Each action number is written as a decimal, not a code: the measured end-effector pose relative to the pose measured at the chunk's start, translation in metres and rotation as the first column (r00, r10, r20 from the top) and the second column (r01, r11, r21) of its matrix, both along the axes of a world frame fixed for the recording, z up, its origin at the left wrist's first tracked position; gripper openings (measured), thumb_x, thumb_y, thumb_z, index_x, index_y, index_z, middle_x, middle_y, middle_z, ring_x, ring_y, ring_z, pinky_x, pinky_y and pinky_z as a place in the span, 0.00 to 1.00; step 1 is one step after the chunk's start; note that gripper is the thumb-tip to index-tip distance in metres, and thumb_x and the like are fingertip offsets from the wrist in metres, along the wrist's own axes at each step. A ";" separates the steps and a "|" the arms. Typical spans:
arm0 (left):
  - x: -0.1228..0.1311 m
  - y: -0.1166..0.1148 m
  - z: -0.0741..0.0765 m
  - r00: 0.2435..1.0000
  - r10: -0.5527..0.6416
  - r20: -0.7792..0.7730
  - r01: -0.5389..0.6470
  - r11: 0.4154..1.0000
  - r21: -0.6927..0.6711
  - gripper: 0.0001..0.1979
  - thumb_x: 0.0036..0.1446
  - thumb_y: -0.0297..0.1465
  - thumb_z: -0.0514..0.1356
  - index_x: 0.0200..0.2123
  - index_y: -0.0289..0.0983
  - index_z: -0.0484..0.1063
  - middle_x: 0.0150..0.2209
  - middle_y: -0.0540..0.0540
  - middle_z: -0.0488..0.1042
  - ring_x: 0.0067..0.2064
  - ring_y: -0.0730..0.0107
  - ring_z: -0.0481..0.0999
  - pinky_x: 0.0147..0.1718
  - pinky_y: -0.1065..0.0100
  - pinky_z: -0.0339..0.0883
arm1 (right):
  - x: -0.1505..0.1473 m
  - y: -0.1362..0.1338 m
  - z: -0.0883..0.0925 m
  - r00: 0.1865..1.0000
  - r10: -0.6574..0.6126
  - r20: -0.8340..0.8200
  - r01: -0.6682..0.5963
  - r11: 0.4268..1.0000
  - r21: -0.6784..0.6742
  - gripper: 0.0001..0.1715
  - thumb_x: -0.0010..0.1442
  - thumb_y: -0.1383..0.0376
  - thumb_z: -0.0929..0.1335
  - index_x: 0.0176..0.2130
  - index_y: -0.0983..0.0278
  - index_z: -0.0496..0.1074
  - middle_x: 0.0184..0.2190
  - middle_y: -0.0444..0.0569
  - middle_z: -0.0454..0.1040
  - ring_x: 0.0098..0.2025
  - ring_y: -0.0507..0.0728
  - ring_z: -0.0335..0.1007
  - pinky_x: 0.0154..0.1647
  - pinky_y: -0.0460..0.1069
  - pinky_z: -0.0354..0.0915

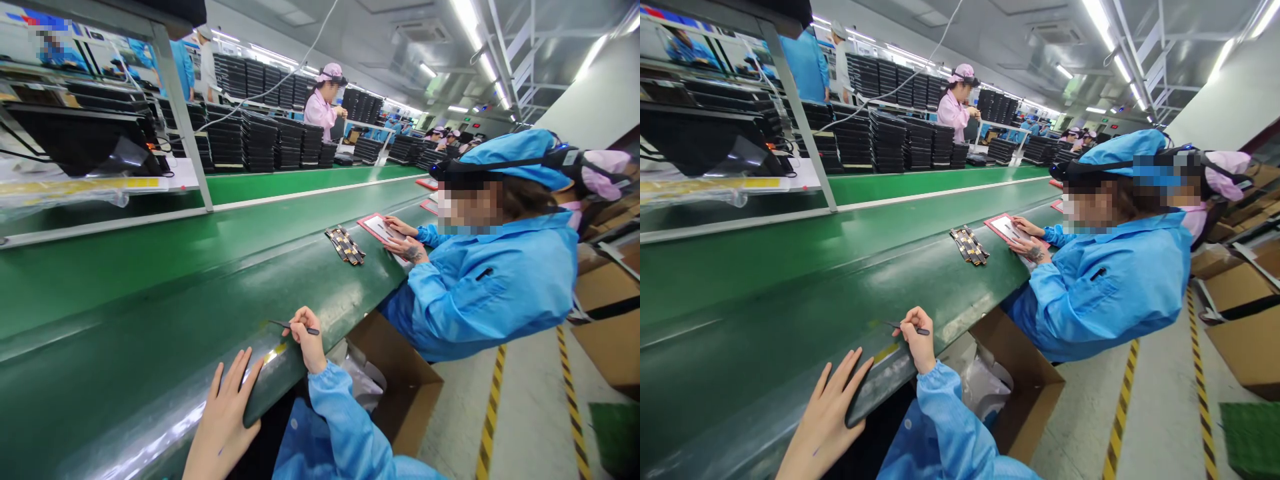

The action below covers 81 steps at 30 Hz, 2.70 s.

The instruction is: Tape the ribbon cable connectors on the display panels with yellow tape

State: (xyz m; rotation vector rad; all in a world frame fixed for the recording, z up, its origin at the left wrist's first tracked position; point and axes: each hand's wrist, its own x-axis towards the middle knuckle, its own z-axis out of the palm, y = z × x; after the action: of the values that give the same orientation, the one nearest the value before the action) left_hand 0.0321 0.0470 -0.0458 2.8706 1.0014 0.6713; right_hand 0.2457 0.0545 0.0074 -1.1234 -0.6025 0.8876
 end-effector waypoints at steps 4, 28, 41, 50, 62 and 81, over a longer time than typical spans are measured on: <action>0.000 0.000 0.001 1.000 0.001 -0.001 -0.001 1.000 -0.006 0.45 0.43 0.24 0.58 0.68 0.40 0.57 0.71 0.38 0.57 0.71 0.50 0.58 0.70 0.46 0.44 | 0.000 0.000 -0.001 1.000 0.007 0.001 -0.007 1.000 -0.005 0.07 0.46 0.67 0.68 0.27 0.60 0.63 0.13 0.36 0.65 0.16 0.47 0.54 0.19 0.42 0.47; 0.004 0.025 0.054 0.697 0.581 0.421 0.317 0.277 -0.907 0.33 0.56 0.48 0.62 0.59 0.35 0.65 0.63 0.31 0.70 0.64 0.49 0.69 0.66 0.50 0.60 | -0.045 -0.064 0.053 0.994 0.060 0.088 -0.076 0.979 0.191 0.11 0.49 0.65 0.71 0.27 0.59 0.63 0.19 0.39 0.74 0.17 0.51 0.67 0.23 0.46 0.63; 0.120 0.115 0.089 0.682 0.707 0.186 0.190 0.075 -0.979 0.07 0.58 0.31 0.61 0.29 0.34 0.72 0.33 0.36 0.81 0.37 0.60 0.83 0.44 0.61 0.77 | -0.033 -0.096 0.058 0.984 0.076 0.158 -0.103 0.981 0.167 0.15 0.53 0.59 0.73 0.28 0.58 0.64 0.21 0.42 0.77 0.21 0.55 0.73 0.27 0.50 0.69; 0.169 0.129 0.084 0.644 0.749 0.152 -0.115 0.292 -0.950 0.02 0.56 0.29 0.59 0.30 0.39 0.70 0.45 0.34 0.79 0.59 0.45 0.73 0.59 0.51 0.64 | -0.010 -0.110 0.069 0.970 -0.084 0.227 0.048 0.986 0.162 0.12 0.51 0.65 0.71 0.28 0.59 0.61 0.21 0.39 0.76 0.19 0.54 0.73 0.24 0.48 0.67; 0.108 0.113 0.108 0.555 0.691 0.463 0.185 0.440 -0.879 0.18 0.52 0.25 0.59 0.47 0.31 0.74 0.50 0.40 0.80 0.53 0.55 0.78 0.55 0.58 0.71 | 0.006 -0.099 0.075 0.961 -0.174 0.214 0.153 0.982 0.113 0.12 0.45 0.67 0.68 0.27 0.58 0.58 0.17 0.36 0.68 0.17 0.52 0.68 0.19 0.45 0.57; -0.048 -0.026 0.049 0.673 0.583 0.454 -0.488 0.812 -0.320 0.17 0.64 0.27 0.55 0.55 0.37 0.70 0.54 0.37 0.75 0.59 0.56 0.72 0.61 0.52 0.64 | -0.062 -0.059 0.016 0.932 0.242 0.270 -0.182 0.957 -0.228 0.10 0.50 0.65 0.71 0.28 0.59 0.63 0.23 0.39 0.72 0.23 0.53 0.71 0.28 0.48 0.65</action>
State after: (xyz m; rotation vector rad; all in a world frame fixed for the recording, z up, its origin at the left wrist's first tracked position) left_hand -0.0160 0.0211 0.0035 2.0008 1.6926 1.2526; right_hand 0.1842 -0.0048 0.0232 -1.4064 -0.9115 0.9896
